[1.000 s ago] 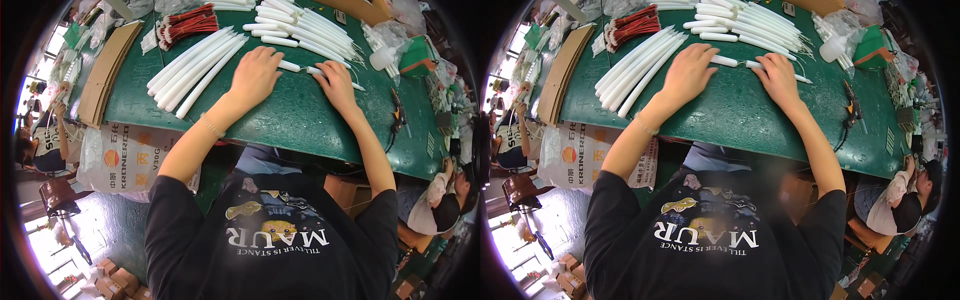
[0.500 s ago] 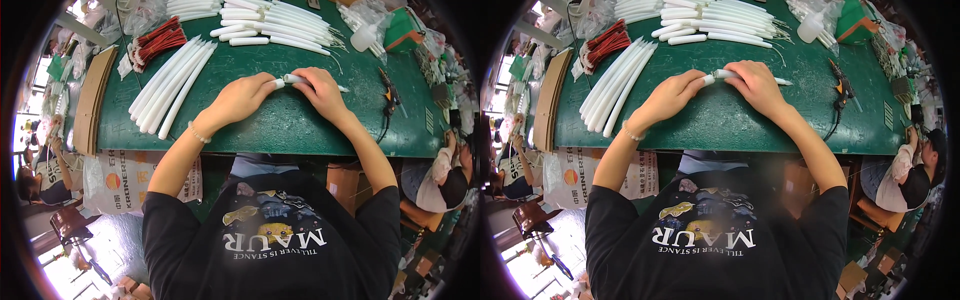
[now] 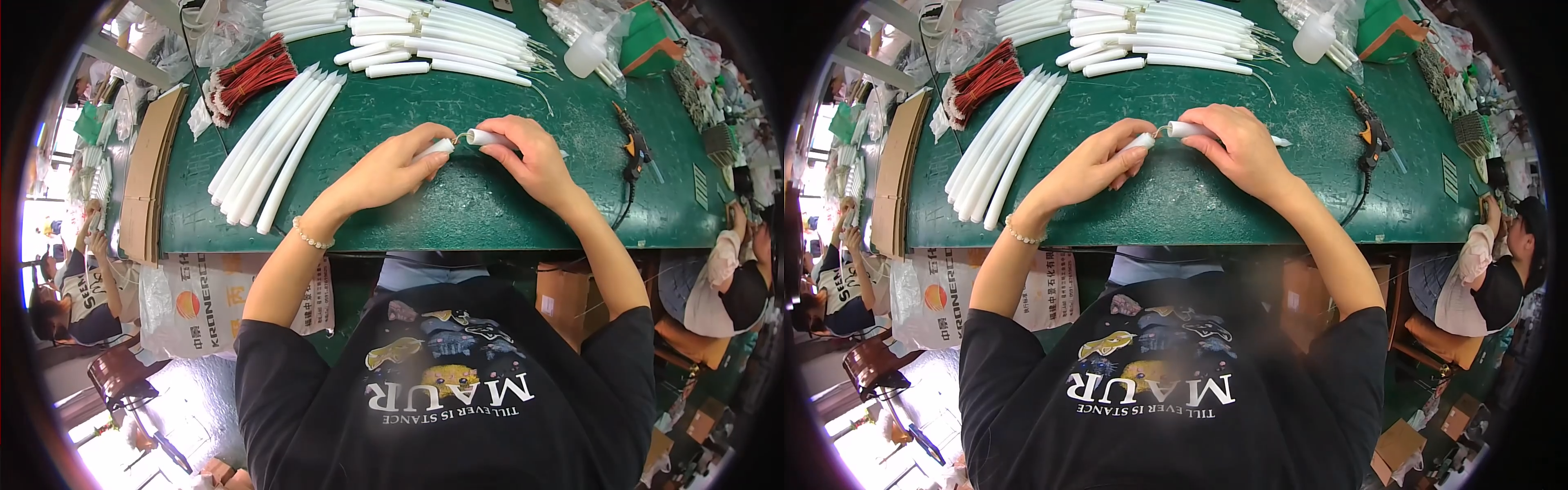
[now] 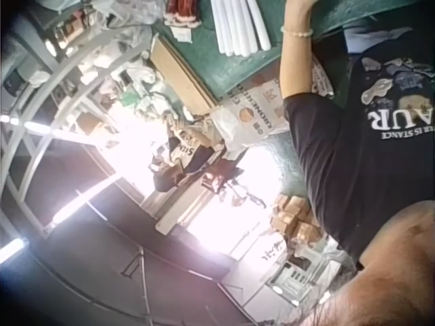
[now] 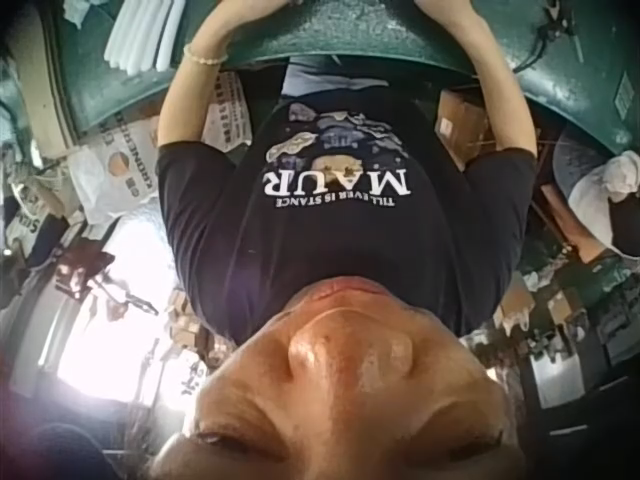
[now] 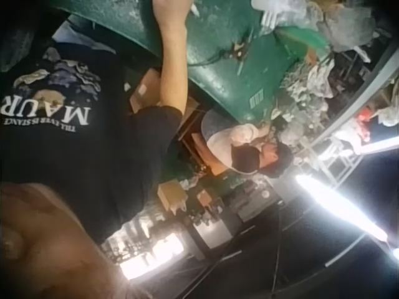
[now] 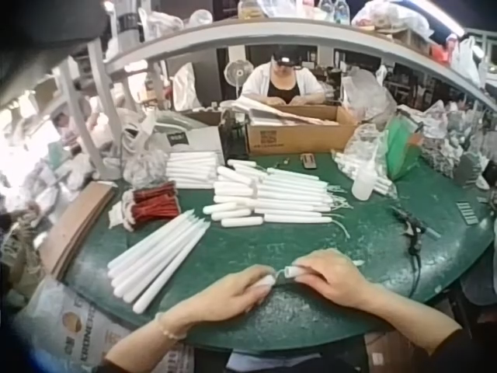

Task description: Assembling small components by gluing wires into white tubes and trimming them with scissors at a factory workstation.

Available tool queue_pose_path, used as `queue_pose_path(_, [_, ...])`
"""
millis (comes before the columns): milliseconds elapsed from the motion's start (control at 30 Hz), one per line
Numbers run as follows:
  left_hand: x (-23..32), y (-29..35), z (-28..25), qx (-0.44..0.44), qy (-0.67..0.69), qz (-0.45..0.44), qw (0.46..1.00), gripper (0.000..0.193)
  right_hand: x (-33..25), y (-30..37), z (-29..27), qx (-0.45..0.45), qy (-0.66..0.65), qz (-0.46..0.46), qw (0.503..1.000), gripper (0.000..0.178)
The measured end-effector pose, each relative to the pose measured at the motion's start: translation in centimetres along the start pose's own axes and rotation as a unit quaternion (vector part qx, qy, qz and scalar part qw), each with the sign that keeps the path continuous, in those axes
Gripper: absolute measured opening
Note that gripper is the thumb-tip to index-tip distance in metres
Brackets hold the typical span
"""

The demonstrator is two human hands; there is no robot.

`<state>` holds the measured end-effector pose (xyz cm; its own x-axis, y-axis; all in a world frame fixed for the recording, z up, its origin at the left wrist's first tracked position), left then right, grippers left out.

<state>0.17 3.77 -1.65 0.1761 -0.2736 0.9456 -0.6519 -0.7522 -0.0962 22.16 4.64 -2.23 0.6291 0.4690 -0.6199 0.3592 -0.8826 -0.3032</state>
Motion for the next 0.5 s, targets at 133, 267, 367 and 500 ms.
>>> queue_pose_path(133, [0.1, 0.1, -0.1, -0.013, -0.010, 0.012, 1.000, 0.028, 0.0, 0.0, 0.0, -0.026, 0.021, -0.016, 0.999, 0.022])
queue_pose_path(267, [-0.5, 0.0, 0.2, -0.025, -0.121, 0.085, 0.989, 0.028, -0.3, -0.2, 0.0, -0.035, 0.052, -0.044, 0.997, 0.022])
queue_pose_path(367, [-0.9, 0.1, -0.1, -0.033, -0.135, 0.105, 0.985, 0.029, -0.5, -0.2, 0.0, -0.037, 0.067, -0.060, 0.995, 0.023])
queue_pose_path(500, [-0.9, 0.1, -0.3, -0.046, -0.166, 0.116, 0.978, 0.029, -0.6, -0.3, -0.2, -0.047, 0.082, -0.066, 0.993, 0.023])
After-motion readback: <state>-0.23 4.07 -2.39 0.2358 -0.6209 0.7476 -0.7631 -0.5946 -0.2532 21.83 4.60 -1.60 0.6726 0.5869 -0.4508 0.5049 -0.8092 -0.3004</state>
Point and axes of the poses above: each hand's wrist, its own y-axis away from the middle knuckle, its own z-axis out of the palm, x = y × z, the point moved 1 cm from there along -y, towards the middle knuckle, and after that the axes turned 15 degrees about z, right-handed, at the moved point
